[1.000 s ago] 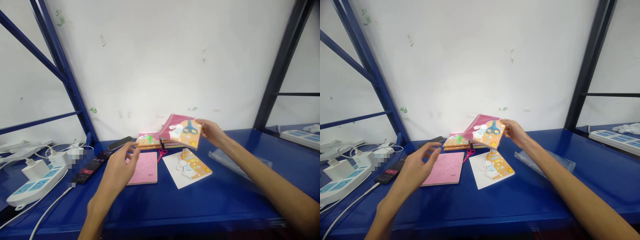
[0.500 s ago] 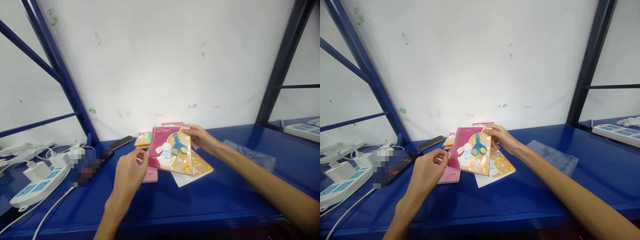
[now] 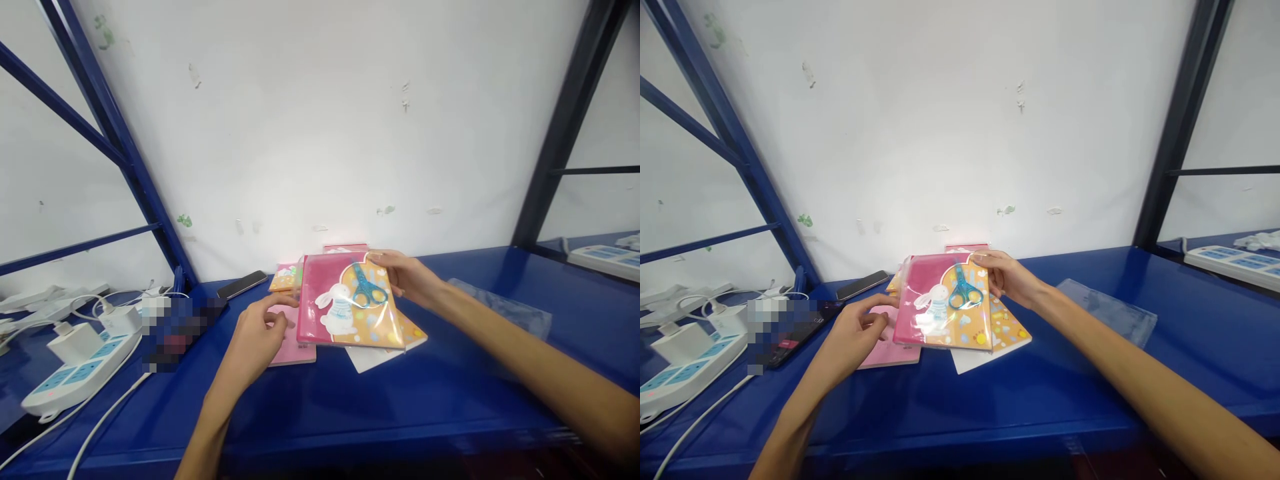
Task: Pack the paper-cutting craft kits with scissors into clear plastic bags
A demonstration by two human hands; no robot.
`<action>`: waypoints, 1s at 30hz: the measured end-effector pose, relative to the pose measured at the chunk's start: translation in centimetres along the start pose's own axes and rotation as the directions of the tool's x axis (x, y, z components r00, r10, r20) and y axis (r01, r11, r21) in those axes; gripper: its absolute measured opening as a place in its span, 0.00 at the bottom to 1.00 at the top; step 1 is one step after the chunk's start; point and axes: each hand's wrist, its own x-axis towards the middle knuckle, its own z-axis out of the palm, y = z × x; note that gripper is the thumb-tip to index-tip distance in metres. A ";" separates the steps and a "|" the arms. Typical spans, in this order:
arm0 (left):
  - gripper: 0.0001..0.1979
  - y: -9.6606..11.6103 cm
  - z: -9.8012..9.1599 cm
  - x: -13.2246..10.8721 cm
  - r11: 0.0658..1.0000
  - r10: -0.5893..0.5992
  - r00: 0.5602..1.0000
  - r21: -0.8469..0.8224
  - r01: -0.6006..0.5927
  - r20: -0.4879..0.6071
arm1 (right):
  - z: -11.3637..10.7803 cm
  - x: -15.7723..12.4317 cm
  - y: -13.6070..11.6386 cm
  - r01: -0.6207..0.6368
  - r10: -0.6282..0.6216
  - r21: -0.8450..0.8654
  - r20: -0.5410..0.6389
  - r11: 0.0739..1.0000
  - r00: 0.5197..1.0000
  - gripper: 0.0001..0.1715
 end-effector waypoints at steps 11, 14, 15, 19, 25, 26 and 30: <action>0.19 0.7 -0.3 -0.8 0.816 -0.152 0.955 -0.514 0.266 0.254 | 0.1 0.4 1.2 -0.090 0.093 0.068 -0.042 0.994 0.995 0.18; 0.18 0.8 -0.2 -0.8 0.810 -0.185 0.949 -0.507 0.295 0.256 | 0.5 0.4 1.4 -0.125 0.130 0.078 -0.062 0.989 0.990 0.19; 0.18 0.8 -0.2 -0.7 0.791 -0.196 0.945 -0.528 0.310 0.261 | 0.7 0.4 1.5 -0.141 0.147 0.085 -0.069 0.986 0.987 0.20; 0.17 0.8 0.1 -0.5 0.735 -0.249 0.943 -0.591 0.333 0.221 | 1.7 0.0 2.1 -0.232 0.235 0.074 -0.036 0.970 0.971 0.25; 0.15 1.1 0.2 -0.5 0.747 -0.304 0.932 -0.558 0.363 0.199 | 1.9 0.0 2.0 -0.173 0.173 -0.037 -0.018 0.984 0.985 0.24; 0.15 1.2 0.2 -0.5 0.749 -0.306 0.931 -0.554 0.364 0.198 | 1.9 0.0 1.8 -0.160 0.159 -0.034 -0.019 0.987 0.987 0.23; 0.14 1.3 0.2 -0.5 0.756 -0.316 0.925 -0.532 0.381 0.212 | 1.9 0.0 0.7 -0.134 0.133 -0.030 -0.019 0.991 0.991 0.22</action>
